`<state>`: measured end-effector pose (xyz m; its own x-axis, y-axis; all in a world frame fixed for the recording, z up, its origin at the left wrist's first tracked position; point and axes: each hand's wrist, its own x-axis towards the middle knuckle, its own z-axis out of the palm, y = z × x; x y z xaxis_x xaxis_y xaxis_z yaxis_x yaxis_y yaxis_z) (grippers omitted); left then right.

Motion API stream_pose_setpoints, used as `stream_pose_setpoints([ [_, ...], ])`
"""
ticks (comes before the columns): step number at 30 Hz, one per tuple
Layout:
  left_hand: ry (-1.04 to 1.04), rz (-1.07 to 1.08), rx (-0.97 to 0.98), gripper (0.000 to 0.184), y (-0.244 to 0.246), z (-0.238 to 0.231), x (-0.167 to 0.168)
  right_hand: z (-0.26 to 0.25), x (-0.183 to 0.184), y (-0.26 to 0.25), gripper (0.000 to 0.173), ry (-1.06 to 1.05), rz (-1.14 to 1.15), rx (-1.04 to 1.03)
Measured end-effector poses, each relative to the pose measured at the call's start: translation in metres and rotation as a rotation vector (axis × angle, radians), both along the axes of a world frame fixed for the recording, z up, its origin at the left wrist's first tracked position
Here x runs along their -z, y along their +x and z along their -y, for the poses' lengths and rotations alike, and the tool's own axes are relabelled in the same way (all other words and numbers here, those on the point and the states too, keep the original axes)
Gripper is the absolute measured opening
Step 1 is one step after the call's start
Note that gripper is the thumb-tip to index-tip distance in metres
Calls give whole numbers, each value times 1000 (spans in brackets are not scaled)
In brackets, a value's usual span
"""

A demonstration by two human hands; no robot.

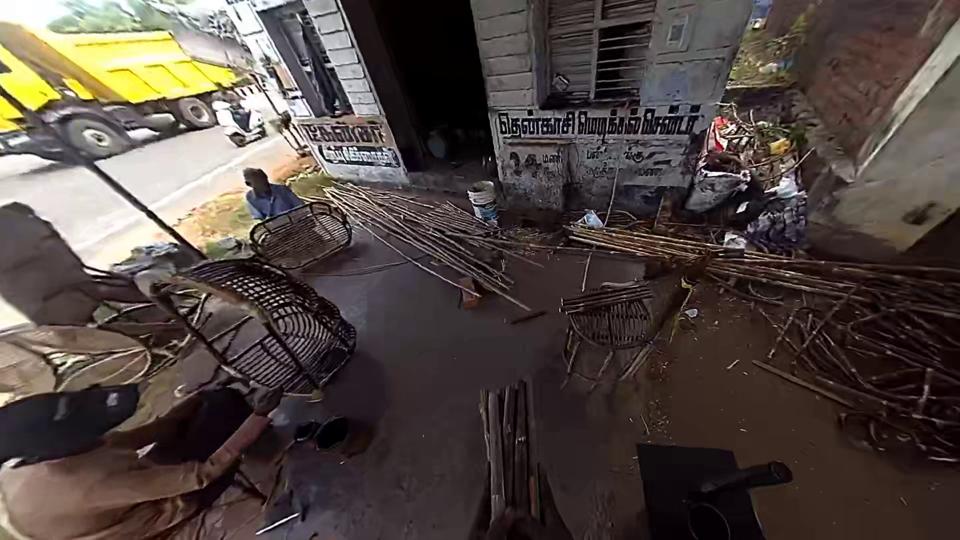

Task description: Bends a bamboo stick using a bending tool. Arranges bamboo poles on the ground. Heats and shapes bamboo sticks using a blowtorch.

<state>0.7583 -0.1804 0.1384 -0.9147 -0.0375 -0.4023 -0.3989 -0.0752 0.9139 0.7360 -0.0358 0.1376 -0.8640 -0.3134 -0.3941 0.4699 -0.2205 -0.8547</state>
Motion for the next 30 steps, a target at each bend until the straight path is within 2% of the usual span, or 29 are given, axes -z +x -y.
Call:
stream_pose_setpoints([
  [4, 31, 31, 303, 86, -88, 14, 25, 2, -11, -43, 89, 43, 49, 285],
  [8, 116, 128, 529, 77, -172, 0, 37, 5, 6, -89, 90, 25, 134, 557],
  [10, 119, 182, 593, 61, -214, -9, 44, 4, 16, -119, 92, 6, 172, 652],
  [13, 111, 245, 707, 65, -270, -10, 48, 5, 23, -162, 94, -9, 220, 755],
  [15, 99, 281, 759, 59, -308, -16, 48, 5, 36, -194, 98, -11, 216, 822],
  [19, 135, 305, 805, 58, -378, -30, 60, 1, 76, -259, 109, -17, 163, 878],
  [21, 204, 303, 836, 60, -418, -39, 80, -7, 101, -298, 111, -11, 143, 889],
  [25, 203, 350, 885, 43, -514, -71, 145, -33, 151, -387, 108, -21, 162, 956],
  [30, 209, 419, 946, 35, -664, -139, 222, -86, 217, -524, 107, 72, 218, 1071],
])
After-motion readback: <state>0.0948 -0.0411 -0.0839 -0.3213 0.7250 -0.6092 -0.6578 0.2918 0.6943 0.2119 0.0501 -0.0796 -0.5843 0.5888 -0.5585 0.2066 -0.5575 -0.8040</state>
